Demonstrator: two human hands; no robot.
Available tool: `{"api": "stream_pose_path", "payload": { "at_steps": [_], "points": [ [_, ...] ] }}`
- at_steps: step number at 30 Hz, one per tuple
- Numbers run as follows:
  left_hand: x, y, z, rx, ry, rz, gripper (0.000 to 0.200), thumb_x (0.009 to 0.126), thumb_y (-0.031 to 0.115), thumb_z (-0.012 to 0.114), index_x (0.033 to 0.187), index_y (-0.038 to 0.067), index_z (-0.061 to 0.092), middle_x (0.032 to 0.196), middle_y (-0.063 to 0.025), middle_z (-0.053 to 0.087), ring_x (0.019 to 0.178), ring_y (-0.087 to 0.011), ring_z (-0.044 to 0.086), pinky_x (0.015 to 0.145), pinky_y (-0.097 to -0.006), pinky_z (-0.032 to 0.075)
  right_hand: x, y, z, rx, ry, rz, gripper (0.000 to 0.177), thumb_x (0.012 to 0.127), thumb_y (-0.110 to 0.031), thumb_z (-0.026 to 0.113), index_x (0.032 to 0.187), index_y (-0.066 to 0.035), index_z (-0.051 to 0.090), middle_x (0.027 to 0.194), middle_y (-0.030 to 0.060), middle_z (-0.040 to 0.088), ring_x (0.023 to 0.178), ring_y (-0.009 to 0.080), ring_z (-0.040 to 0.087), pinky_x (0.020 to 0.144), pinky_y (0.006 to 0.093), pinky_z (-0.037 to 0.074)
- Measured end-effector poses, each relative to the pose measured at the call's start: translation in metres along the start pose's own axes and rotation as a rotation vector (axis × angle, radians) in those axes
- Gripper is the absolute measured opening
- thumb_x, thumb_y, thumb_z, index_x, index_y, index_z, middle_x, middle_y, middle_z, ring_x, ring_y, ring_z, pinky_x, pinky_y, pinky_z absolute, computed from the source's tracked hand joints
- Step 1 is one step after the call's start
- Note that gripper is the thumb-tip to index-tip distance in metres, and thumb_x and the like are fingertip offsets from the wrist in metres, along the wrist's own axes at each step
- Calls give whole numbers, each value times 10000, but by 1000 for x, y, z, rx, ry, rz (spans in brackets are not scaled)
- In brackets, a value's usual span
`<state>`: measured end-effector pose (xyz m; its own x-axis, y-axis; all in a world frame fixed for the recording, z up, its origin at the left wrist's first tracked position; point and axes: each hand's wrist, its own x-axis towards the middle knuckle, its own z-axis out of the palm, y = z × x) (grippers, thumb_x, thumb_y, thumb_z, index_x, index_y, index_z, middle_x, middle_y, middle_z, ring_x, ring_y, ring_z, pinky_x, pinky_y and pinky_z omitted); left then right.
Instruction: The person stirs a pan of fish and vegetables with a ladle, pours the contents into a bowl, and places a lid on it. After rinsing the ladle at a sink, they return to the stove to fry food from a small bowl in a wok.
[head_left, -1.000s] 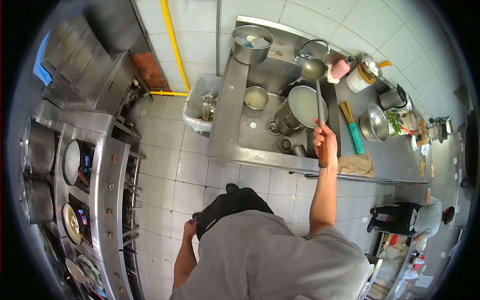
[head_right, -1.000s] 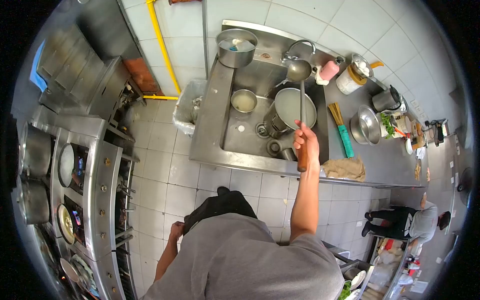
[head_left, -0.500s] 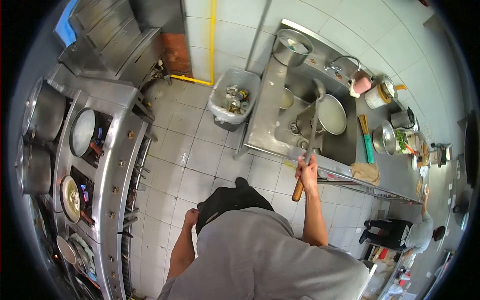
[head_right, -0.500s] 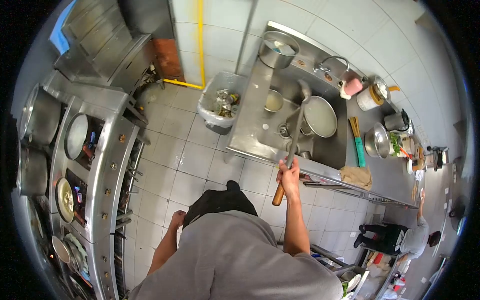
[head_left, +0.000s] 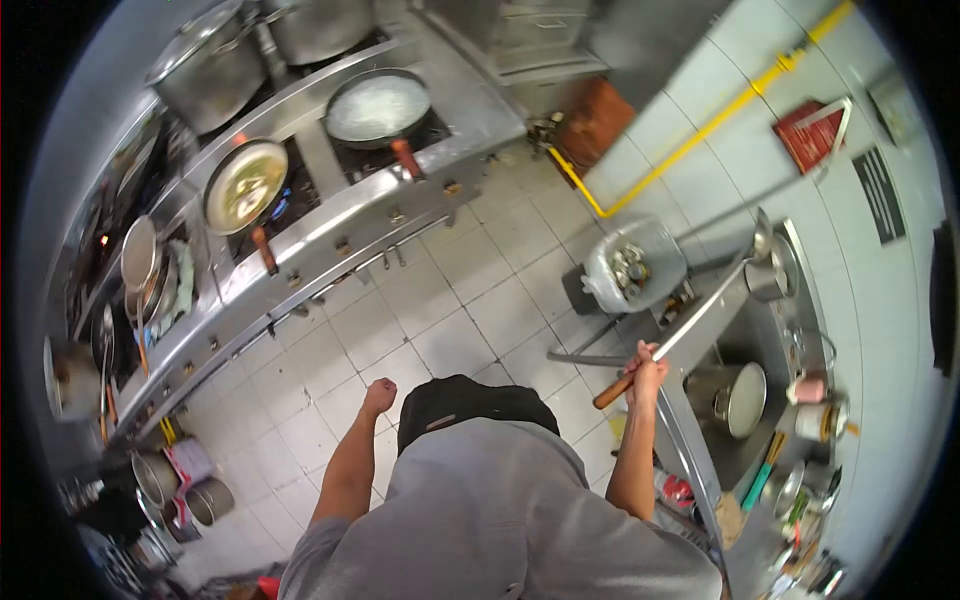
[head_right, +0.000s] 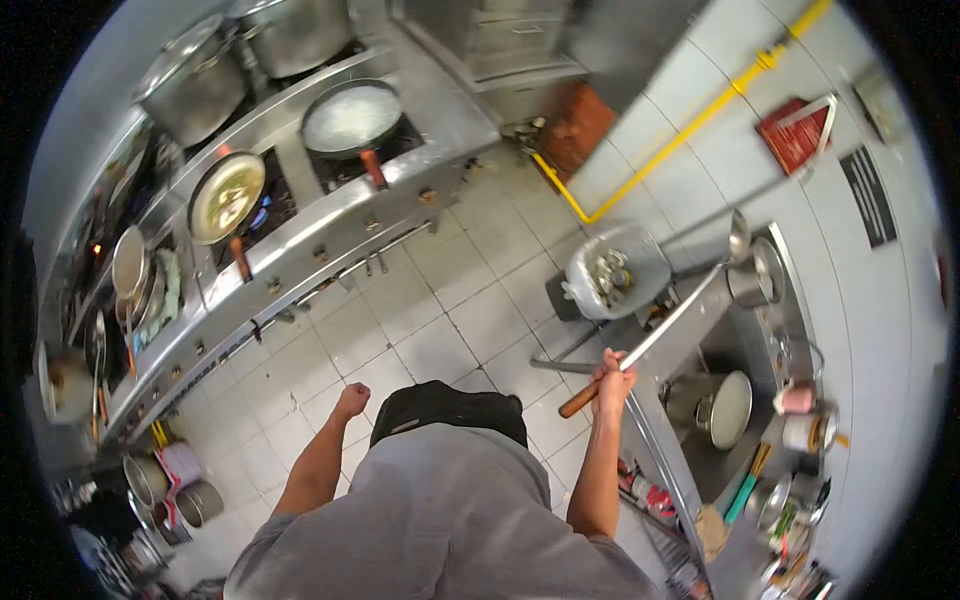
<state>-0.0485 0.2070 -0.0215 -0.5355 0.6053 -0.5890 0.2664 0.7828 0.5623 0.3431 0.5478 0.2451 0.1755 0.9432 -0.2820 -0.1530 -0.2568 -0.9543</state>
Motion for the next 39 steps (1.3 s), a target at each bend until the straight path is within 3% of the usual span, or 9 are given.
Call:
{"api": "stream_pose_path", "payload": {
  "at_steps": [7,10,20,22,25,26,28,35,39],
  "points": [
    [-71,-127,15,-98,192,-185,307,809,251,527,910,-8,656,905,-265,645,904,-395,627,790,-430,506,-32,5,166,-92,-399,261,267,884,-236,627,774,-136,405,532,-63,311,389,52,297,333,222,293],
    [-112,-158,42,-319,146,-466,273,811,221,519,887,-1,659,905,-274,640,902,-400,625,778,-434,506,-19,4,223,-300,-674,148,222,892,-218,614,793,-117,444,530,-45,367,380,60,349,331,227,305],
    [-178,-27,-69,527,-15,17,237,807,192,530,992,70,611,939,-143,664,905,-309,637,782,-410,517,78,9,436,-630,-1124,-140,124,900,-157,579,930,-49,525,571,-6,462,387,71,402,336,238,317],
    [-186,-61,-82,518,-93,-281,229,809,211,531,956,68,631,962,-140,666,940,-302,629,817,-427,509,95,11,464,-704,-1129,-147,138,897,-159,584,946,-47,520,592,-3,469,406,70,406,346,245,329],
    [-213,-90,-100,128,573,-922,244,817,254,561,918,47,642,924,-163,666,894,-329,636,780,-428,513,124,14,508,-798,-1170,-191,157,896,-170,579,940,-42,498,611,1,475,433,80,426,363,259,353],
    [-223,-73,-108,242,443,-829,243,821,255,563,911,44,639,916,-167,665,883,-332,637,770,-432,513,133,18,509,-839,-1181,-199,164,897,-175,575,934,-40,489,615,2,477,442,85,434,369,265,362],
    [-216,-27,-105,424,209,-625,243,828,259,565,897,36,632,898,-174,664,861,-338,638,749,-439,512,136,13,521,-820,-1163,-63,157,905,-177,562,939,-48,479,610,-6,454,450,87,425,378,262,362],
    [-66,86,49,-347,829,-398,247,825,277,638,875,36,635,755,-189,655,717,-360,647,616,-436,506,169,24,543,-397,-1402,877,147,929,-204,525,951,-64,484,624,-30,421,450,62,370,387,237,339],
    [-18,181,113,-611,583,-605,273,847,266,612,949,17,661,881,-196,670,838,-309,657,767,-374,505,171,1,538,-39,-1422,1354,155,951,-192,487,926,-42,521,622,-37,408,438,31,356,381,195,332]
  ]
}}
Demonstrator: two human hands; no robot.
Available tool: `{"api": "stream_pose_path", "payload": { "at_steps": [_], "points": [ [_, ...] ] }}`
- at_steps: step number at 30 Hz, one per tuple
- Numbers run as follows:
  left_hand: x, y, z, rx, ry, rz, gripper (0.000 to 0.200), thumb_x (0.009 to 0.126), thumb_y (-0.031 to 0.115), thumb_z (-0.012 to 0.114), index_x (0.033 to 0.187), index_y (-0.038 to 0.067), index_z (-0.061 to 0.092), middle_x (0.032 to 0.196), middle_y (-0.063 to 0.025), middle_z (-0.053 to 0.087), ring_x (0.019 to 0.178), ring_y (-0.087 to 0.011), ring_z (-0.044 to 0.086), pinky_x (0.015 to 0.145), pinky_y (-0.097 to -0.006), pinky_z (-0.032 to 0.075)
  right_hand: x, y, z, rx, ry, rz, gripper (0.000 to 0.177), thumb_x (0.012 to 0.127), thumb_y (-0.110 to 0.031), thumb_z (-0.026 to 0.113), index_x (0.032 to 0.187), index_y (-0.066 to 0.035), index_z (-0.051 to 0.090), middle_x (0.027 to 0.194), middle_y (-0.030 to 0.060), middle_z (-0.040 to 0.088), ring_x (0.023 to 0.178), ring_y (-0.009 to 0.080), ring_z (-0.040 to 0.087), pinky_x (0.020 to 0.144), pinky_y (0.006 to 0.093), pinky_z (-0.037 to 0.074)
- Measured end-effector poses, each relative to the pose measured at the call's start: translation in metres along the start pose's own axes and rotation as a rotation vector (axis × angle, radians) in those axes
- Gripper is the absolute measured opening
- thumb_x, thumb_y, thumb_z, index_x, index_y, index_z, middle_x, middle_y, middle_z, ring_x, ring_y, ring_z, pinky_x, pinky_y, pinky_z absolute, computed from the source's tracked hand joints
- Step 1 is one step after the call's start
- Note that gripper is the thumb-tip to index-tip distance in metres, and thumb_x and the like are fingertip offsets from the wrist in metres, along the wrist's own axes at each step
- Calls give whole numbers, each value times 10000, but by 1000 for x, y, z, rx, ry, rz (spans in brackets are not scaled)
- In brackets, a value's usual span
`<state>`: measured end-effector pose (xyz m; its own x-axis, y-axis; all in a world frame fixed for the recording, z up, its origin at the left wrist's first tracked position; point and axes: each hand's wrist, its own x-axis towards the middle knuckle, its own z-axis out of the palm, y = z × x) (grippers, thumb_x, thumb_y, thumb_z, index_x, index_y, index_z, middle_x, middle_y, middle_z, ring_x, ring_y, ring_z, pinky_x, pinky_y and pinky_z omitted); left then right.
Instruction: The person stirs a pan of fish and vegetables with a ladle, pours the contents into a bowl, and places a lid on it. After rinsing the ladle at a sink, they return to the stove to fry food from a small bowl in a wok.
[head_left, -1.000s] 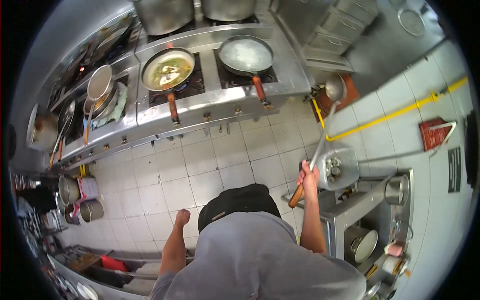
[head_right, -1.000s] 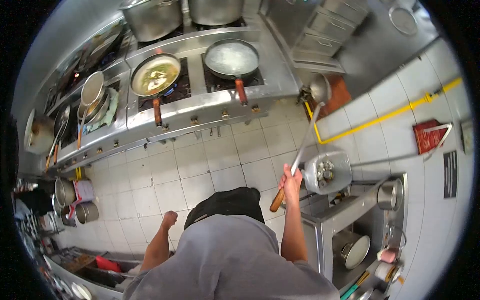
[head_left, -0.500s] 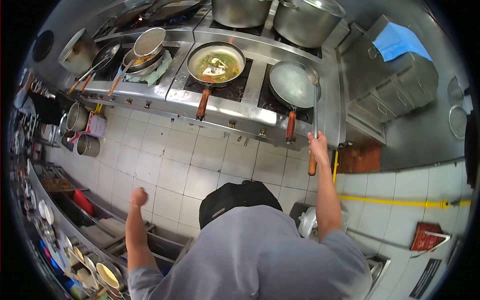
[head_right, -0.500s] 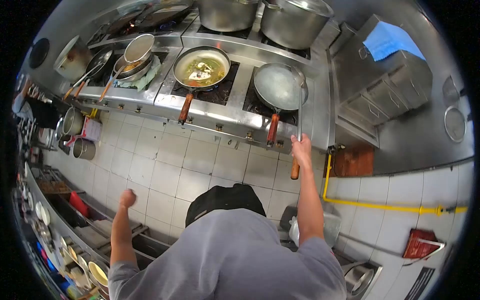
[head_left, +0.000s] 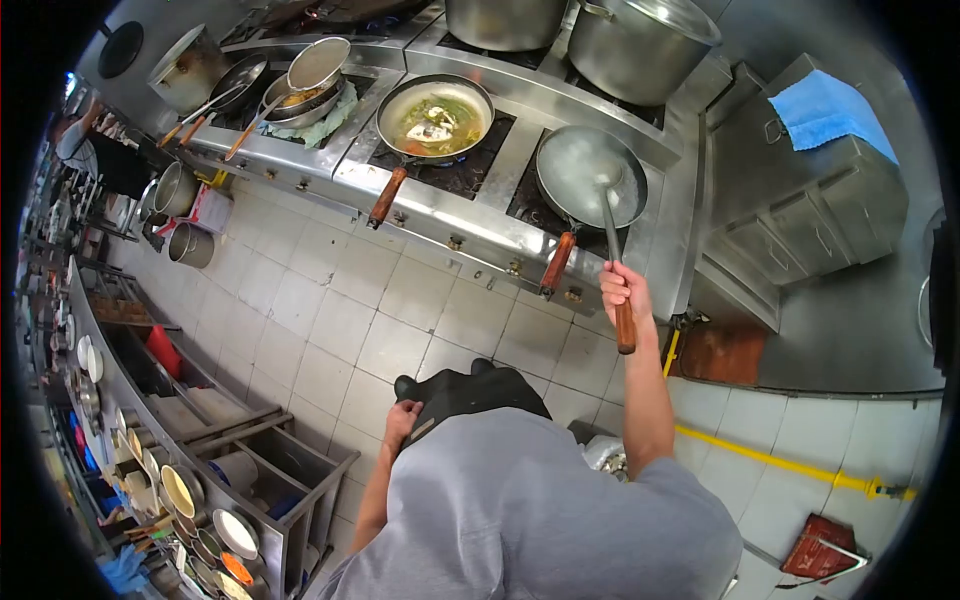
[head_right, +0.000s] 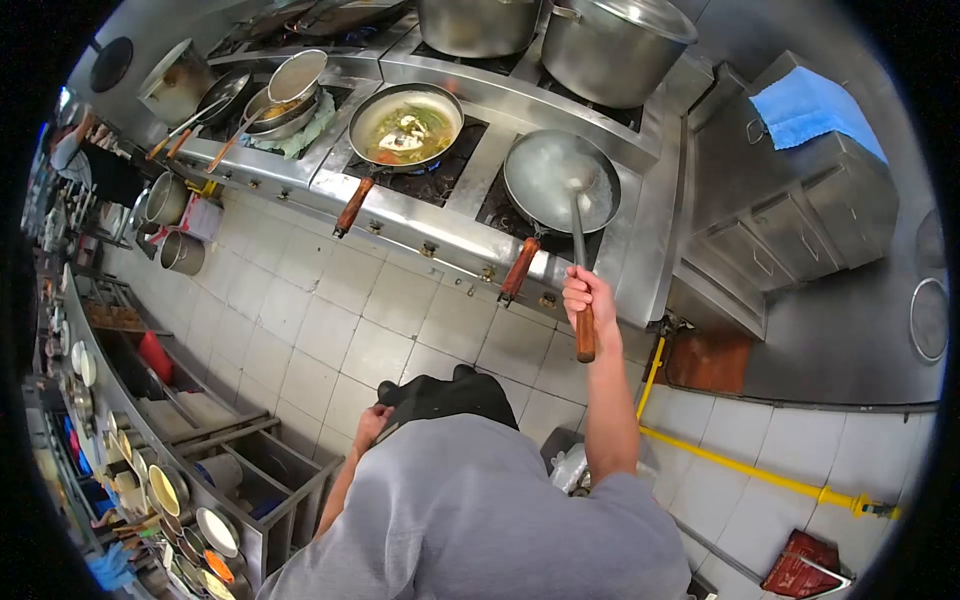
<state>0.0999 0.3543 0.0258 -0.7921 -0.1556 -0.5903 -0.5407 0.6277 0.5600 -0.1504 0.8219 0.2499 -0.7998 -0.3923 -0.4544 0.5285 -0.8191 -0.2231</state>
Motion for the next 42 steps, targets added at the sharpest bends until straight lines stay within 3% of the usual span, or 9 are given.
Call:
{"api": "stream_pose_path", "payload": {
  "at_steps": [6,11,19,25,28,32,35,38,42],
  "points": [
    [4,-65,-35,-34,80,-30,235,799,199,611,898,-8,666,839,-173,685,801,-251,665,728,-354,519,-20,9,-3,-63,-11,18,152,960,-193,469,940,-52,525,614,-50,396,430,19,346,366,181,315],
    [-4,-80,-39,-91,39,-291,257,783,225,607,883,-4,668,837,-183,681,806,-292,663,745,-370,518,-41,17,-8,-327,127,-90,132,947,-214,507,949,-82,514,603,-58,379,421,25,333,354,198,299],
    [5,-59,11,-31,-42,-13,299,786,244,616,936,-11,655,893,-210,674,872,-306,662,781,-385,512,-57,43,-3,-1013,489,-399,144,923,-208,553,957,-94,472,623,-28,401,411,66,374,347,234,312],
    [5,-38,-5,-90,-39,-74,297,795,231,609,939,-26,644,876,-202,676,828,-291,660,754,-379,505,-59,40,-22,-1150,664,-552,174,881,-184,607,946,-57,507,614,-1,479,429,78,438,365,257,350],
    [-1,-43,-8,-113,24,-77,287,790,232,609,916,-24,647,842,-187,676,801,-287,655,742,-370,502,-47,29,-49,-1282,804,-705,193,866,-180,624,925,-23,530,638,31,534,491,135,513,455,308,415],
    [-17,-48,-10,-76,37,-152,283,789,233,606,903,-22,649,843,-192,673,809,-297,654,745,-367,503,-32,15,-65,-1542,1056,-880,218,788,-130,604,929,24,540,760,171,625,723,336,608,725,412,465],
    [-25,-64,3,-30,43,-198,288,787,244,595,914,-7,657,895,-202,673,869,-325,649,797,-388,499,-13,2,-98,-1633,1199,-913,277,768,-113,558,1018,7,555,846,231,641,797,413,611,753,447,462],
    [-44,-59,4,-41,62,-226,286,789,253,592,913,4,659,903,-195,674,894,-329,645,822,-396,494,3,-5,-133,-1608,1323,-854,491,770,-118,562,1245,-30,472,989,268,632,955,439,593,833,474,452],
    [-59,-72,13,-111,62,-265,288,791,252,592,924,5,658,902,-188,677,892,-313,649,819,-384,496,5,1,-128,-1596,1430,-678,526,790,-127,565,1289,-53,417,1044,259,614,990,426,581,849,507,439]
  ]
}}
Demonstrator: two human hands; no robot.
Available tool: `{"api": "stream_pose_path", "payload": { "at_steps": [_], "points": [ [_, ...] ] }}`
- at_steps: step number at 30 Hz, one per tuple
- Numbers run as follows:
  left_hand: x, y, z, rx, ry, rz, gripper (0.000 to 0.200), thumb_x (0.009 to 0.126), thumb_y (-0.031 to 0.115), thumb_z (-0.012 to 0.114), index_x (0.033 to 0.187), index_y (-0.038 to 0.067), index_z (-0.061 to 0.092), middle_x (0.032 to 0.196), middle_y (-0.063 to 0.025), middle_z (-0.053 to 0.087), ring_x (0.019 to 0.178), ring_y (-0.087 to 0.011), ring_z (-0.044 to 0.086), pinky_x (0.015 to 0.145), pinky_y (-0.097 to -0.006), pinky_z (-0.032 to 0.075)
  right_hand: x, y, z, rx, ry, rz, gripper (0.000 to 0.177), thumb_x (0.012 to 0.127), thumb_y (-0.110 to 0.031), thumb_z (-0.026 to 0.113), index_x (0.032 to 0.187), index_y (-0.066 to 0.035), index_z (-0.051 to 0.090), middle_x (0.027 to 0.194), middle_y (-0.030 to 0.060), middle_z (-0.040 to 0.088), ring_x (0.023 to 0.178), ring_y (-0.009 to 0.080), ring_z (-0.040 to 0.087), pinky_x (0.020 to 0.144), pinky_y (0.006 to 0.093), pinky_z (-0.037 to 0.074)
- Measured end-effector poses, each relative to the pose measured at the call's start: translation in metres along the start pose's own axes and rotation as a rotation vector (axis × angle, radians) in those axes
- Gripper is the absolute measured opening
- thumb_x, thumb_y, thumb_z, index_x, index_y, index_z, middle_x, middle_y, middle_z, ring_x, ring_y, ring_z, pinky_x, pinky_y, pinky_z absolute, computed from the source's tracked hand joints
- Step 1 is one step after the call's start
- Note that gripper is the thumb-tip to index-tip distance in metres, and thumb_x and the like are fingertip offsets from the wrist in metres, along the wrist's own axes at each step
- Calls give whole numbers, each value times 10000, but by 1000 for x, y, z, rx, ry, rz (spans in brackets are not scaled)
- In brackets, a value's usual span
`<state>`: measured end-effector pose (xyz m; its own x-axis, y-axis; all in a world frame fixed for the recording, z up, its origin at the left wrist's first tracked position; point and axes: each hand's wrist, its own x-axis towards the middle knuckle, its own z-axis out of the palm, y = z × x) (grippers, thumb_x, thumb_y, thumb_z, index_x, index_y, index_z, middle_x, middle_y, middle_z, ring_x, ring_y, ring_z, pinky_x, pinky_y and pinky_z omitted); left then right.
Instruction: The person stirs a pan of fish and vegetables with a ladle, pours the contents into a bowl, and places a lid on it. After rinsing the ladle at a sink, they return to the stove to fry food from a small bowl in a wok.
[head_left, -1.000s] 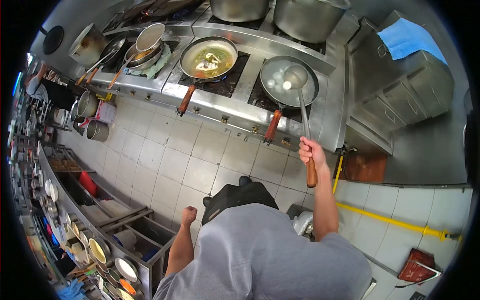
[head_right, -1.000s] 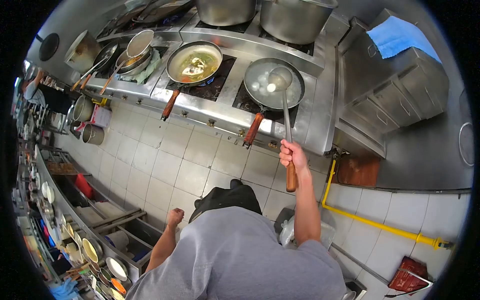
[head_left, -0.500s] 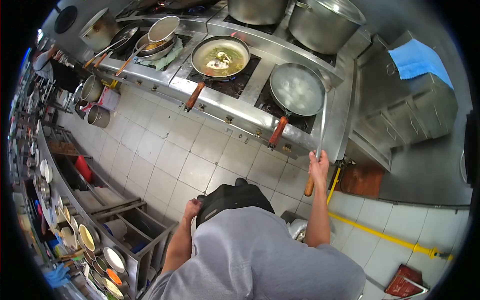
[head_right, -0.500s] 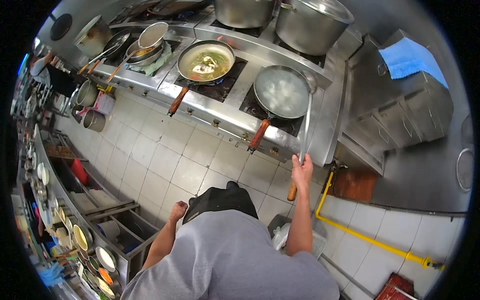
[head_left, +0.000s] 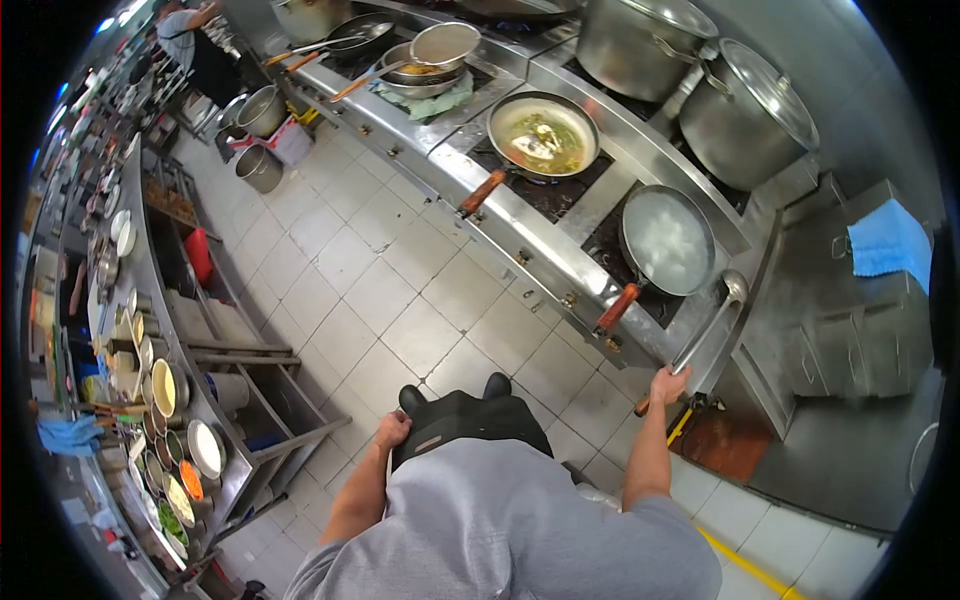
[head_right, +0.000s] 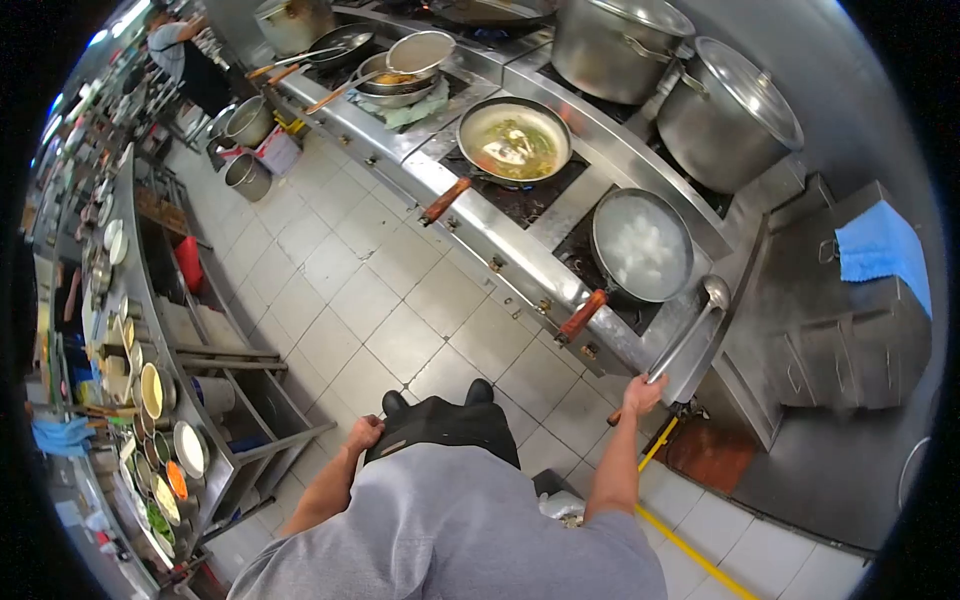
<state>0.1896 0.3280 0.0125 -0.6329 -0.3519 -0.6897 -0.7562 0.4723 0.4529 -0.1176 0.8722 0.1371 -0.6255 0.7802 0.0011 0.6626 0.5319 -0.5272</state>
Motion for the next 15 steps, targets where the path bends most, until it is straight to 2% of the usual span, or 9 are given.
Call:
{"api": "stream_pose_path", "payload": {
  "at_steps": [2,3,7,10,12,14,15],
  "points": [
    [-8,0,-1,-37,-7,-18,288,790,249,591,934,9,661,905,-184,678,894,-301,651,822,-377,497,3,9,8,-3,2,-16,541,807,-142,568,1312,-66,389,1097,256,583,1028,424,556,870,509,428],
    [-9,-4,-2,-41,-11,-30,285,787,248,592,938,17,665,908,-181,679,895,-295,651,822,-373,497,-2,9,11,-80,78,-125,536,814,-152,577,1304,-41,392,1168,237,510,1099,411,494,917,482,400],
    [-14,-19,-7,-74,-34,-66,284,772,245,593,957,47,679,922,-171,682,901,-282,651,823,-362,499,-44,-12,4,23,259,-442,515,755,-55,607,1237,18,440,1136,213,477,1103,399,460,938,453,377],
    [-12,-37,-17,-107,-28,-69,295,770,246,590,962,41,679,925,-177,681,906,-287,650,825,-367,500,-102,-30,10,-29,105,-728,503,734,-33,590,1215,7,451,1116,213,476,1097,396,461,939,441,381],
    [-9,-53,-26,-113,-19,-47,300,769,250,589,953,30,678,927,-183,679,909,-293,648,825,-371,501,-144,-17,50,205,-251,-759,486,714,-18,576,1188,-6,468,1118,221,481,1089,395,467,941,439,389],
    [-3,-70,-33,-123,-4,-31,305,768,249,586,945,19,677,927,-189,677,911,-298,648,825,-373,502,-207,-13,65,19,-611,-789,466,708,-7,555,1167,-19,479,1146,228,482,1113,398,463,947,436,396],
    [1,-79,-36,-131,8,-27,306,767,248,584,942,14,676,926,-192,676,912,-300,648,825,-374,502,-235,-2,83,-54,-636,-948,411,715,-19,596,1122,-17,537,1037,193,512,876,323,548,776,406,460]
  ]
}}
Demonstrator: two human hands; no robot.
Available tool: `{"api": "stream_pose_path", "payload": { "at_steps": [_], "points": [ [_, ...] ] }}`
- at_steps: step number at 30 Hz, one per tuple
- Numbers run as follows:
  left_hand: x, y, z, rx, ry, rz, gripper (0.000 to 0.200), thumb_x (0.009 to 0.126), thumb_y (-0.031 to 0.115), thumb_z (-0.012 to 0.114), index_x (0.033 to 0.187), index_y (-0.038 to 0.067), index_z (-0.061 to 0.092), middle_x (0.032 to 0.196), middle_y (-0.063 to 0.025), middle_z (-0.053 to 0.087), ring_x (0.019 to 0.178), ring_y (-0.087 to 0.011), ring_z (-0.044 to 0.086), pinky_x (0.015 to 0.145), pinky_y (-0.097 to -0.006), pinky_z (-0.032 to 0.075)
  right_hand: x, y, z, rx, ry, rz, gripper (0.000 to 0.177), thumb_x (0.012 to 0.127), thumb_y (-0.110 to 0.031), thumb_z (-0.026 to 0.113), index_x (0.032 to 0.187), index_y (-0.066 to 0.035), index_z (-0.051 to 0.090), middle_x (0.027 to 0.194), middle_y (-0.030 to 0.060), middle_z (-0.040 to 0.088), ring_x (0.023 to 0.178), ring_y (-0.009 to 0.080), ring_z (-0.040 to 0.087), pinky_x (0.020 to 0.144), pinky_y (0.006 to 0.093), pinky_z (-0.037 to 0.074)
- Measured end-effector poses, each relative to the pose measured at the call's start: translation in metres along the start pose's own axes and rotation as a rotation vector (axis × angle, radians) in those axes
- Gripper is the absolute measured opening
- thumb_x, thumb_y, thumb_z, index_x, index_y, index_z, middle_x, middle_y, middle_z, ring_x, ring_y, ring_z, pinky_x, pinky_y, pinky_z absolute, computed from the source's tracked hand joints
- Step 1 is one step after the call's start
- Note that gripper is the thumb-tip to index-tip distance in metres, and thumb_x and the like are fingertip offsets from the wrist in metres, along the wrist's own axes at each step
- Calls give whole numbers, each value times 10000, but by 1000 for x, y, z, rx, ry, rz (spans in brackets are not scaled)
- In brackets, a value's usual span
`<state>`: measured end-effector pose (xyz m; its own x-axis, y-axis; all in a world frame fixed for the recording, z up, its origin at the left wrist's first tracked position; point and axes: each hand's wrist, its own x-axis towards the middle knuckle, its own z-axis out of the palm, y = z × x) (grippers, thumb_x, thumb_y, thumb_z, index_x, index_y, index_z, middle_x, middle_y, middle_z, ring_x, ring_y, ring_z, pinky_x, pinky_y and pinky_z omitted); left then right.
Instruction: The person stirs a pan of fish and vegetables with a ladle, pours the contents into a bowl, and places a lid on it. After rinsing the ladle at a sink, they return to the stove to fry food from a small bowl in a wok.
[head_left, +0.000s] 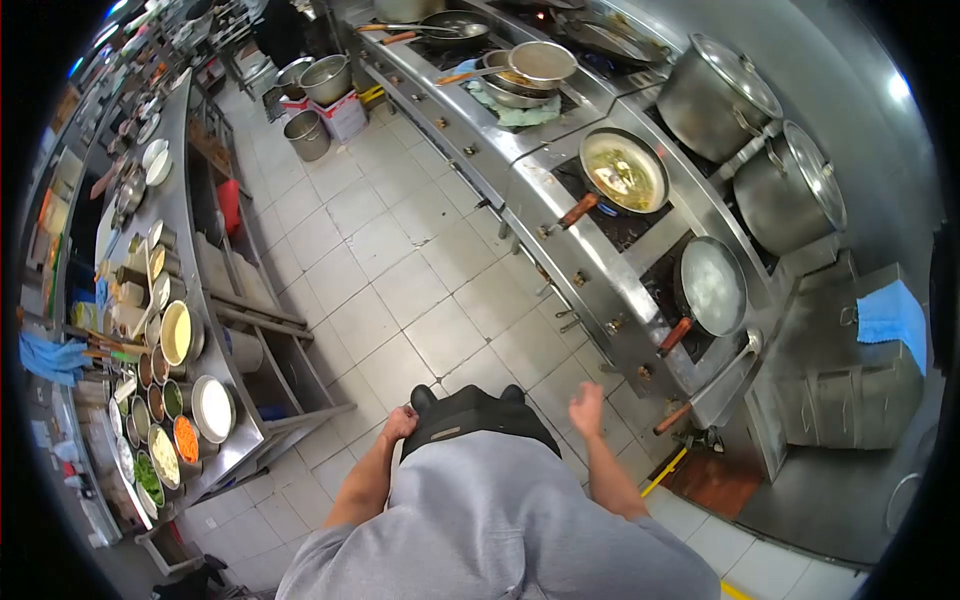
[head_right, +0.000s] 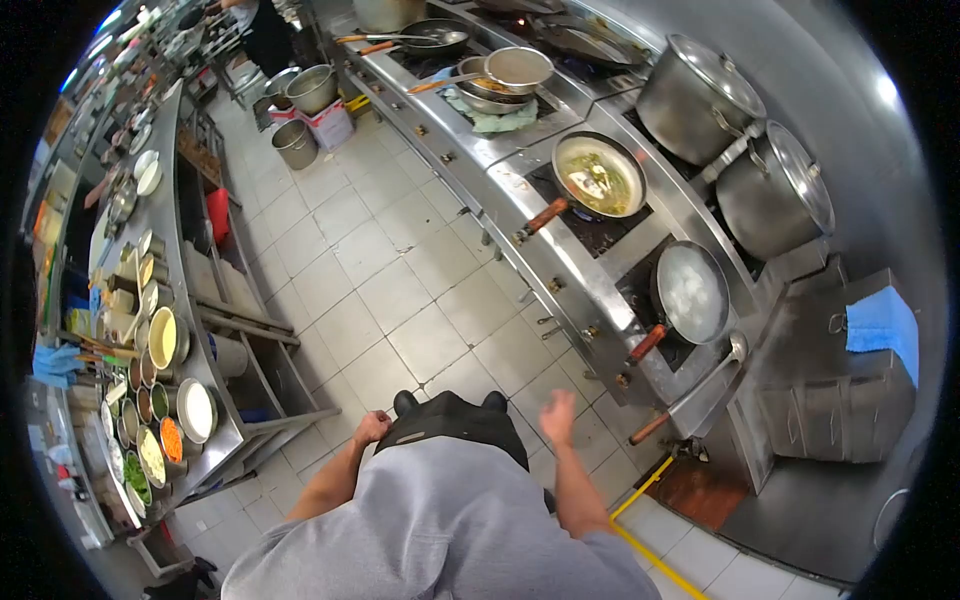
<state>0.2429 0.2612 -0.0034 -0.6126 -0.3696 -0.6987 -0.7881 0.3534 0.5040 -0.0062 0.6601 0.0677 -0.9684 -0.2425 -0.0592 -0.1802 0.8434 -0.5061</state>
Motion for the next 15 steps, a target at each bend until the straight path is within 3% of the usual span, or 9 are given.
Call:
{"api": "stream_pose_path", "payload": {
  "at_steps": [2,4,11,14,15],
  "points": [
    [0,-11,-15,1,29,16,307,761,244,578,927,6,676,927,-200,674,913,-313,645,826,-378,503,-26,7,84,14,-289,-106,307,755,-84,623,1055,-17,605,927,186,596,868,285,594,762,378,478],
    [2,-26,-30,9,40,53,306,758,246,577,919,5,677,925,-202,673,912,-321,643,825,-382,503,-38,-9,123,334,-670,81,244,789,-130,615,1008,-28,649,769,130,641,796,231,626,732,340,494],
    [-1,-98,-80,-84,147,-2,281,770,229,555,927,31,678,936,-212,666,932,-345,632,841,-401,496,-23,-19,130,201,-607,369,109,812,-126,550,873,-58,610,687,44,598,609,140,580,490,291,462],
    [-5,-142,-87,-144,230,-67,285,787,237,546,939,31,672,948,-220,660,941,-359,625,845,-411,492,-22,-53,118,281,-643,622,152,819,-145,560,884,-29,633,695,53,604,612,150,578,489,301,464],
    [-14,-154,-89,-169,257,-96,290,789,240,545,941,27,670,952,-222,658,941,-362,624,845,-413,491,-22,-67,118,240,-679,593,151,832,-156,558,876,-33,632,701,59,604,618,166,588,493,329,474]
  ]
}}
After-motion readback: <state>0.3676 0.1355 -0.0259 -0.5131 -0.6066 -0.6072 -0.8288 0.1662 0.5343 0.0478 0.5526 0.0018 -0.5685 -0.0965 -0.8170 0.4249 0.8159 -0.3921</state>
